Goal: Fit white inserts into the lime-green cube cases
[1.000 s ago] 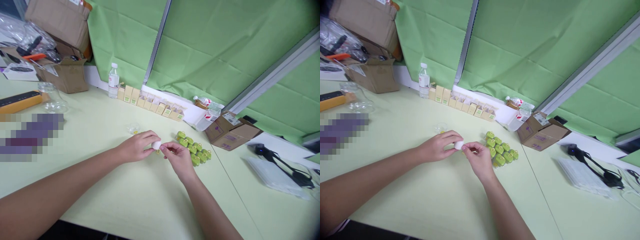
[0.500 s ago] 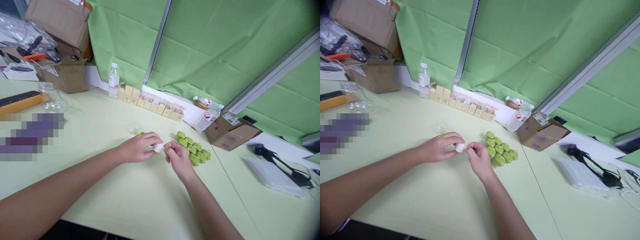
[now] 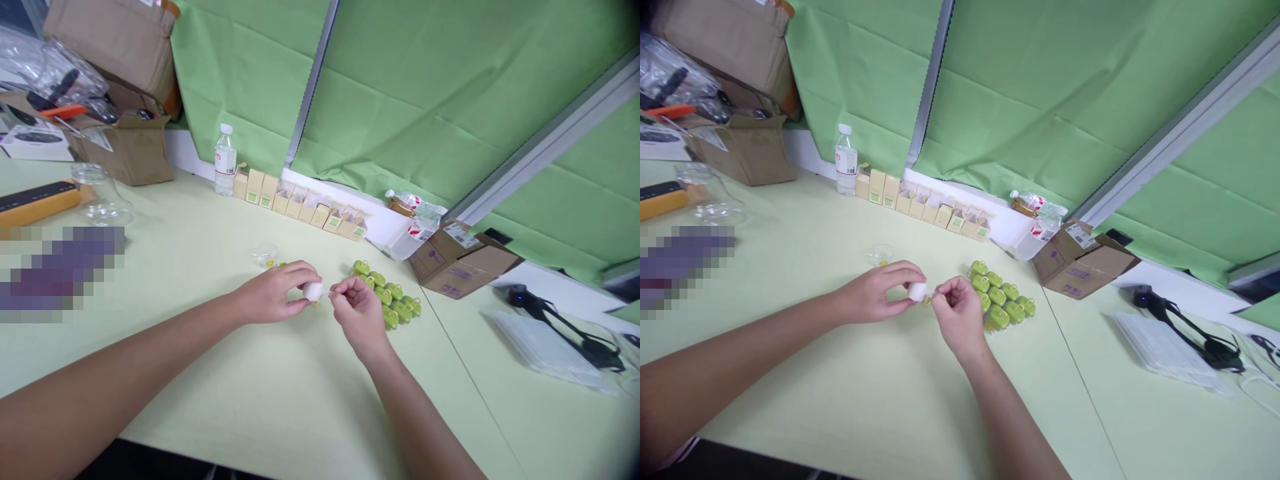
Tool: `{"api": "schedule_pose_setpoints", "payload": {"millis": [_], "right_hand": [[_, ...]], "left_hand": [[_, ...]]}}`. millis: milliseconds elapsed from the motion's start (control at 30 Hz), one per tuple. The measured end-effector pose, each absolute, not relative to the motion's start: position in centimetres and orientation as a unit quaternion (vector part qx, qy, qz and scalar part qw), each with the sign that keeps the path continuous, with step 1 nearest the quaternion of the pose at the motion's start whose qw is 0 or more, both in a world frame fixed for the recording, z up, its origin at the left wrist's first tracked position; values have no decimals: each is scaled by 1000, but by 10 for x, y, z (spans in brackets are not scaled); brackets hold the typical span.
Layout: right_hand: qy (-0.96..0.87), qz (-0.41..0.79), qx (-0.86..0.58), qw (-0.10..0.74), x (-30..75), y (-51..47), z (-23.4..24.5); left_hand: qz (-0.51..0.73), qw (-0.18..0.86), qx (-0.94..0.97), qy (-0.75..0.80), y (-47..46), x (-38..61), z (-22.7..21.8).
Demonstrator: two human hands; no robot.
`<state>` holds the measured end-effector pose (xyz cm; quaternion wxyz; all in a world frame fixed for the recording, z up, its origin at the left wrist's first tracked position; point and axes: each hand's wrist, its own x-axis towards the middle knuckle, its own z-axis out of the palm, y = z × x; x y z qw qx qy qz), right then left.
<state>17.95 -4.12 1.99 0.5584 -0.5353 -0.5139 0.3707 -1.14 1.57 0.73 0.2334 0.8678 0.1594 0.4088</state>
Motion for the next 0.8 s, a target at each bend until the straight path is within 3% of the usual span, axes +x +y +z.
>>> {"api": "schedule_pose_setpoints", "payload": {"millis": [533, 800], "right_hand": [[-533, 345, -530, 562, 182, -42, 27], [-572, 273, -579, 513, 192, -38, 24]], "left_hand": [[413, 238, 863, 166, 16, -12, 10], [406, 223, 863, 200, 25, -21, 9]]}}
